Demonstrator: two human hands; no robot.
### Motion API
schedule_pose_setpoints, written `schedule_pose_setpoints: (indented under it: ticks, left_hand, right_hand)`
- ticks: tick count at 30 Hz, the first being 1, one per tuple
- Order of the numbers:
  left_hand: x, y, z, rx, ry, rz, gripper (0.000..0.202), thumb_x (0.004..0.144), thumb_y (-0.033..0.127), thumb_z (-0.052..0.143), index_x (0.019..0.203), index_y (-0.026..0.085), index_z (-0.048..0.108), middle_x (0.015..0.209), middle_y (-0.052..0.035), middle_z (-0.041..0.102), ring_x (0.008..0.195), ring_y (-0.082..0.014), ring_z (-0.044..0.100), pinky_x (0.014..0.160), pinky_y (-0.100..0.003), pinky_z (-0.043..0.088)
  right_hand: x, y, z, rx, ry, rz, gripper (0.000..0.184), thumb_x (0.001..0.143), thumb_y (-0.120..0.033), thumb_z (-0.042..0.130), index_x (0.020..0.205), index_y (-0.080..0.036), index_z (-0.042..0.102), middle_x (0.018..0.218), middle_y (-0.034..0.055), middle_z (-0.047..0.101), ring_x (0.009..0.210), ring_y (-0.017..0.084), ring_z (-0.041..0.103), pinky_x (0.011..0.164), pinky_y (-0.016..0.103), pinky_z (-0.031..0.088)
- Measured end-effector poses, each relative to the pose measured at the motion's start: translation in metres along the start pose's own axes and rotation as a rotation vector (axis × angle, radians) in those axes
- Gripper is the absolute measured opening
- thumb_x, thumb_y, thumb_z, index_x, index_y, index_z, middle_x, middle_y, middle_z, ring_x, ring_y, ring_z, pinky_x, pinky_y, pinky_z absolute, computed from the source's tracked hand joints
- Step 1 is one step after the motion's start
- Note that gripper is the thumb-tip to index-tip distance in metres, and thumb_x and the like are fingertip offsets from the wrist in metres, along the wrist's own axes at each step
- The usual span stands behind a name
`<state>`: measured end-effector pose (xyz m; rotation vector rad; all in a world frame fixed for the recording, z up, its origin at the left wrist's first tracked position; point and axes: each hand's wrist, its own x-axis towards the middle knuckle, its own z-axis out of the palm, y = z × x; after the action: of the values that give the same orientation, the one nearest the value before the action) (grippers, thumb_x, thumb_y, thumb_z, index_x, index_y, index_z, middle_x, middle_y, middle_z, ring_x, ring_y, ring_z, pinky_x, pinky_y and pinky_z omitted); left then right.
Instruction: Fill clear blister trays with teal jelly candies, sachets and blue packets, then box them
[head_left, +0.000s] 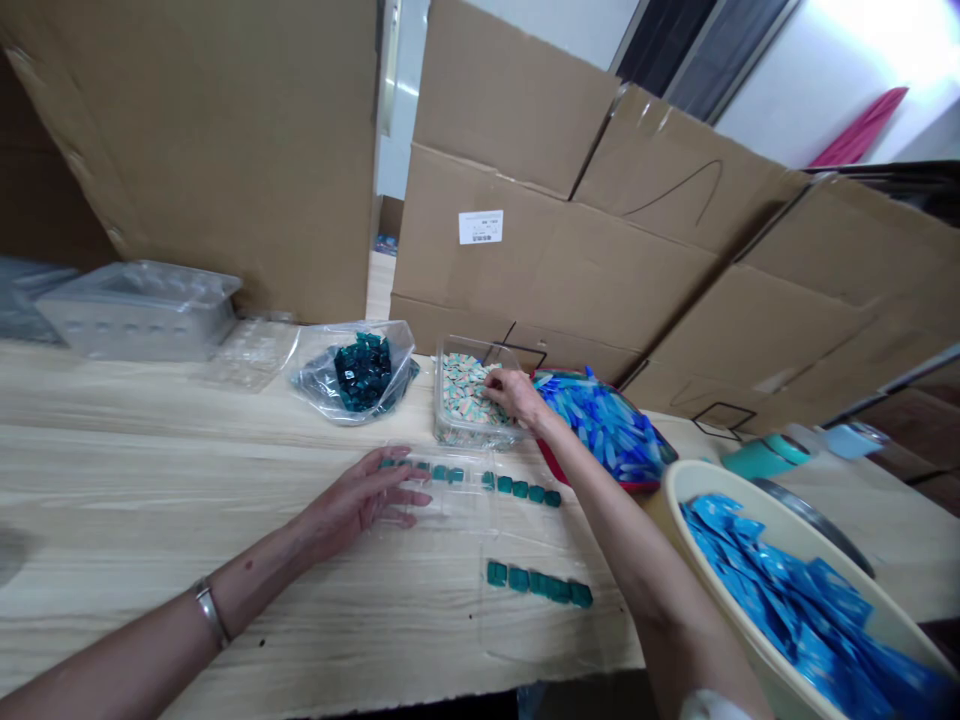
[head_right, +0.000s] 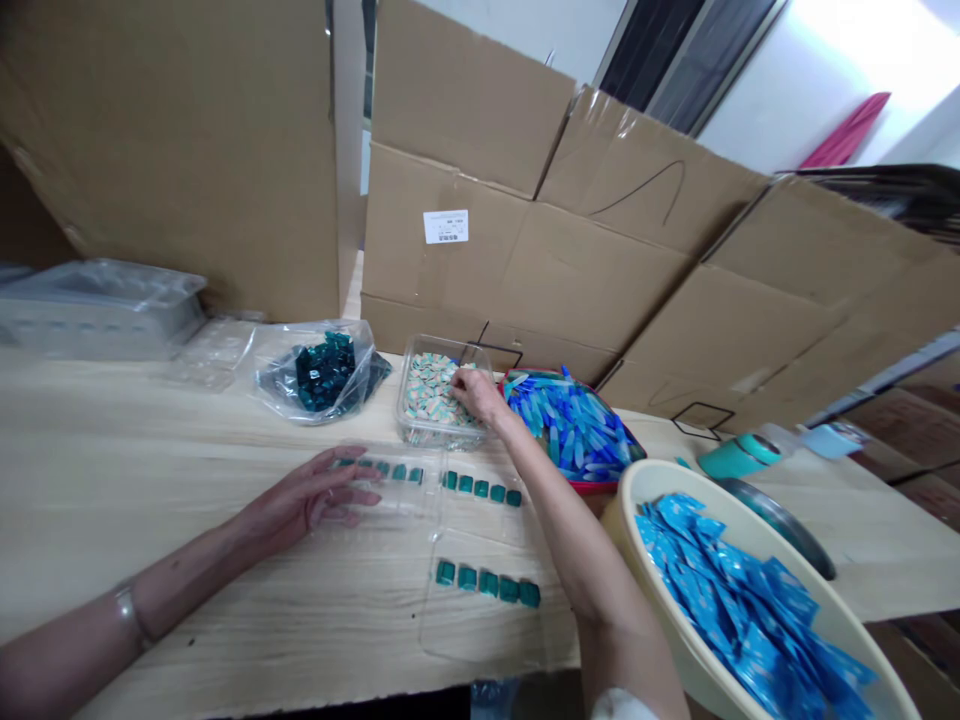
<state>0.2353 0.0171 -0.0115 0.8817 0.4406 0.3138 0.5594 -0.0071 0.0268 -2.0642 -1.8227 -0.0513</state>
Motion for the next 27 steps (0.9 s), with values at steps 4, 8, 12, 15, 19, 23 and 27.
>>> schedule_pose_setpoints:
  ticks: [4,8,12,15,19,23,27]
  left_hand:
    - [0.001,0.0,0.0,-0.002,0.002,-0.009,0.048,0.076,0.028,0.069,0.117,0.022,0.045,0.112,-0.0115,0.065,0.087,-0.0246,0.069,0.062,-0.031,0.055]
    - [0.0,0.001,0.001,0.02,0.011,-0.007,0.047,0.076,0.028,0.069,0.116,0.022,0.044,0.111,-0.0109,0.065,0.088,-0.0246,0.069,0.063,-0.031,0.055]
    - [-0.001,0.002,0.001,0.01,0.002,-0.007,0.046,0.077,0.028,0.069,0.115,0.021,0.046,0.111,-0.0115,0.065,0.088,-0.0253,0.069,0.063,-0.031,0.054]
    - [-0.001,0.001,0.0,-0.024,-0.023,-0.001,0.045,0.076,0.028,0.07,0.115,0.022,0.047,0.11,-0.011,0.066,0.087,-0.0252,0.069,0.062,-0.032,0.054]
    - [-0.001,0.001,0.0,-0.03,-0.026,0.009,0.043,0.077,0.028,0.069,0.114,0.022,0.048,0.11,-0.0103,0.066,0.087,-0.025,0.069,0.064,-0.033,0.054]
    - [-0.002,0.002,0.002,0.001,-0.008,0.0,0.043,0.078,0.028,0.068,0.114,0.022,0.046,0.109,-0.0104,0.066,0.087,-0.0251,0.069,0.064,-0.033,0.054]
    - [-0.002,0.002,0.001,-0.006,-0.003,0.021,0.04,0.078,0.028,0.068,0.112,0.022,0.046,0.109,-0.0101,0.066,0.088,-0.0244,0.069,0.066,-0.033,0.054]
  right_hand:
    - [-0.002,-0.001,-0.003,0.118,-0.021,-0.035,0.011,0.076,-0.021,0.062,0.084,-0.016,0.069,0.074,0.0014,0.068,0.069,0.014,0.06,0.066,0.022,0.043]
    - [0.0,-0.004,0.002,-0.017,-0.126,-0.135,0.012,0.075,-0.013,0.064,0.081,-0.019,0.072,0.088,0.0061,0.072,0.085,0.019,0.064,0.08,0.026,0.045]
    - [0.003,-0.008,0.004,-0.077,-0.175,-0.195,0.016,0.077,-0.011,0.062,0.085,-0.019,0.073,0.095,0.0084,0.072,0.093,0.02,0.064,0.085,0.027,0.044]
    - [0.004,-0.009,0.004,-0.082,-0.196,-0.231,0.016,0.077,-0.01,0.061,0.085,-0.018,0.073,0.094,0.0096,0.071,0.092,0.02,0.063,0.085,0.028,0.044]
    - [0.003,-0.007,0.006,-0.028,-0.14,-0.173,0.015,0.075,-0.011,0.063,0.086,-0.017,0.071,0.092,0.0086,0.071,0.088,0.019,0.063,0.081,0.027,0.045]
    - [0.001,-0.006,0.007,0.075,-0.097,-0.051,0.011,0.07,-0.01,0.064,0.078,-0.017,0.069,0.085,0.0055,0.069,0.08,0.017,0.062,0.076,0.026,0.046]
    - [-0.006,-0.017,-0.003,0.484,0.057,0.162,0.013,0.067,-0.021,0.068,0.079,-0.015,0.066,0.075,0.002,0.066,0.068,0.014,0.06,0.068,0.027,0.047]
